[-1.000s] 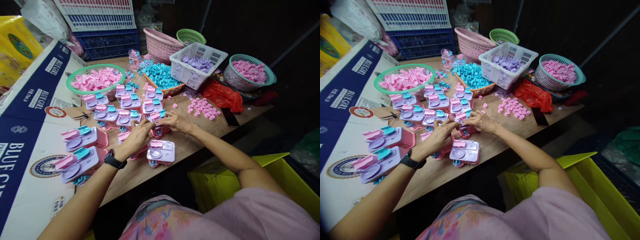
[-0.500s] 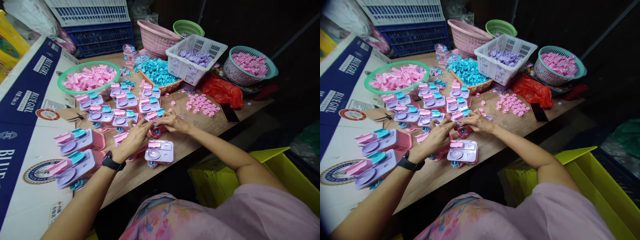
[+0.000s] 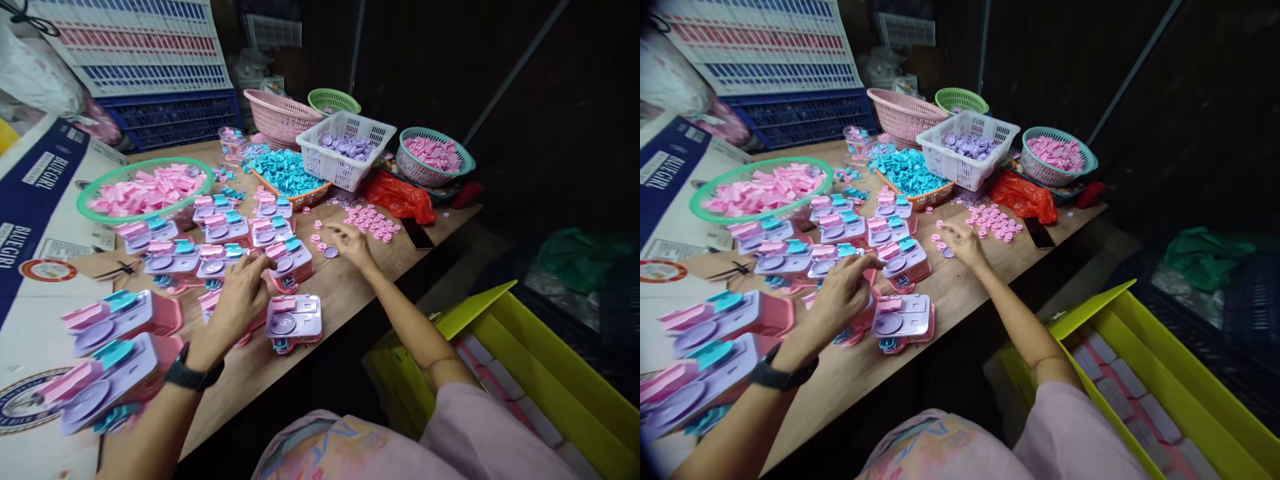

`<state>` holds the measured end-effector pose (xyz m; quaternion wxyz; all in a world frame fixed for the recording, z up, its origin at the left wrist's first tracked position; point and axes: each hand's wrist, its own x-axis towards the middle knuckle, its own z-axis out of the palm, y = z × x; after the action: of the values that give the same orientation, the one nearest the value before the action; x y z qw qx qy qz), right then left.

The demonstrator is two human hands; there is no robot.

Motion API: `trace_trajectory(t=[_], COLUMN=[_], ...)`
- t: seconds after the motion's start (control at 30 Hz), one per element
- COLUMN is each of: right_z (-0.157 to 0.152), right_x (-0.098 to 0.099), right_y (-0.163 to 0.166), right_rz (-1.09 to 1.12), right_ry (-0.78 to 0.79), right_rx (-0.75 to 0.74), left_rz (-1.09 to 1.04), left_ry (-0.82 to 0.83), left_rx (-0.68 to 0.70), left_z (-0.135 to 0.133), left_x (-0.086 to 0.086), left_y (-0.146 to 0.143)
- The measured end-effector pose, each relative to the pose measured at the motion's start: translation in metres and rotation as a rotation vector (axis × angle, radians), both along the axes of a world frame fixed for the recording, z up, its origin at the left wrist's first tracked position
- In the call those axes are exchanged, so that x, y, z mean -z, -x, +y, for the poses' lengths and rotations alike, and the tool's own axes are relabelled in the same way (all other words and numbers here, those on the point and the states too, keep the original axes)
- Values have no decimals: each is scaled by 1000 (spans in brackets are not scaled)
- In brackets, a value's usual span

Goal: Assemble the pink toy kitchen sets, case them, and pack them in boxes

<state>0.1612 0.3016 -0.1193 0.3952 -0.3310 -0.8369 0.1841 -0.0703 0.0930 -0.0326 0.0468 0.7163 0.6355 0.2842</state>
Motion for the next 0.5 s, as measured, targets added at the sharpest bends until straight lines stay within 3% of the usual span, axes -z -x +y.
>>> trace_trajectory(t=[0.1, 0.17, 0.27, 0.4, 0.5], right_z=[40, 58, 58, 22, -7], right_x=[11, 19, 27, 29, 30], right_y=[-32, -37, -28, -15, -17], right_rz=[-249, -422, -576, -608, -583], right_ry=[109, 230, 303, 198, 103], right_rx=[456, 569, 563, 466, 422], left_rz=[-56, 23, 185, 309, 362], left_ry=[-157, -115, -66, -82, -98], left_rx=[135, 273, 315, 227, 130], left_z=[-37, -56, -69, -75, -80], left_x=[-2, 5, 27, 56, 69], left_y=[-29, -48, -65, -69, -73])
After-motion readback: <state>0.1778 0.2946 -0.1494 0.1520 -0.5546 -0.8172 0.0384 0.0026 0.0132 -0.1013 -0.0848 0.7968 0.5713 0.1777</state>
